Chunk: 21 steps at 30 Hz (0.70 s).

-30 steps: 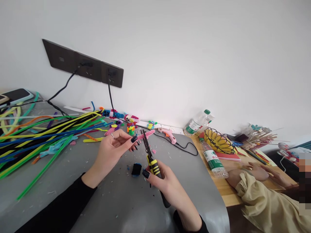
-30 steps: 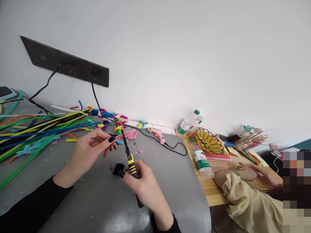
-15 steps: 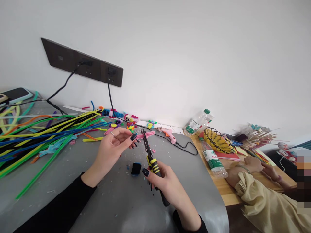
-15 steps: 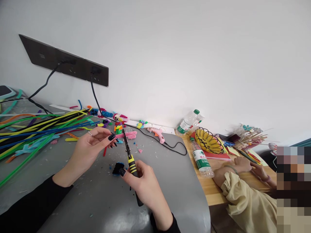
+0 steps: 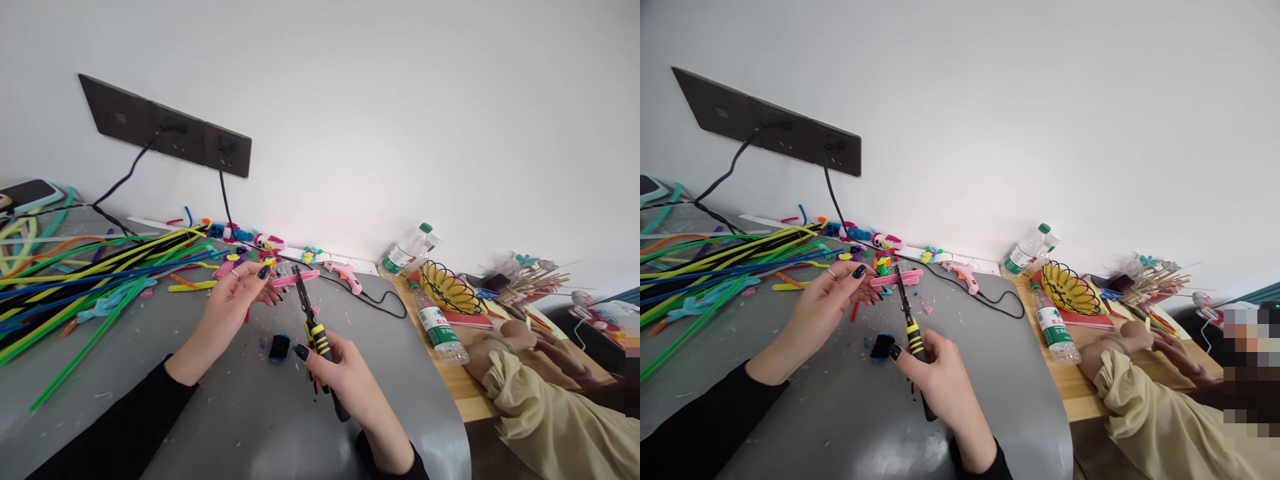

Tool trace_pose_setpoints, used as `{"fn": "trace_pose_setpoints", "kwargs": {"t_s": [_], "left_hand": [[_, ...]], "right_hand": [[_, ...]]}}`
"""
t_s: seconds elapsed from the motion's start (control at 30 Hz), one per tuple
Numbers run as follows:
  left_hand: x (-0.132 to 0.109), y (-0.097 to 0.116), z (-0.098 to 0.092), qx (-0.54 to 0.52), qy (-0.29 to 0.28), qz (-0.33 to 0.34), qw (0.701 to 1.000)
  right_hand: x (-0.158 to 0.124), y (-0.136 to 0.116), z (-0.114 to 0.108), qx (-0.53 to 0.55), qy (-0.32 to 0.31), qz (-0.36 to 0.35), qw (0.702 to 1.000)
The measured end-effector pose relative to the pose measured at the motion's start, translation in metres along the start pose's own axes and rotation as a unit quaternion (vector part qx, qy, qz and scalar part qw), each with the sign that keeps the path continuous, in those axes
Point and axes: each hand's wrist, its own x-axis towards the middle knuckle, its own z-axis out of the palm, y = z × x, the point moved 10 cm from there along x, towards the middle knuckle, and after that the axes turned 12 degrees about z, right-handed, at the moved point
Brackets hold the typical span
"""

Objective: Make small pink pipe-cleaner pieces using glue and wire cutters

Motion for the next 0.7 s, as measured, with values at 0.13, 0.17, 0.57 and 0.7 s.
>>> {"fn": "trace_pose_setpoints", "kwargs": {"t_s": [0.13, 0.17, 0.57, 0.7], "left_hand": [[0.0, 0.006, 0.002, 0.062, -0.011, 0.012, 0.998], [0.0, 0.009, 0.004, 0.078, -0.017, 0.021, 0.997], [-0.008, 0.0, 0.029, 0.019, -0.122, -0.015, 0.992], [-0.008, 0.003, 0.031, 0.057, -0.14, 0.005, 0.989]], "right_hand": [[-0.002, -0.003, 0.0, 0.0, 0.005, 0.0, 1.0], [-0.003, -0.004, 0.0, -0.005, 0.01, 0.0, 1.0], [-0.007, -0.005, -0.009, -0.064, 0.091, -0.002, 0.994], [-0.01, -0.007, -0.006, -0.069, 0.083, 0.004, 0.994]]}}
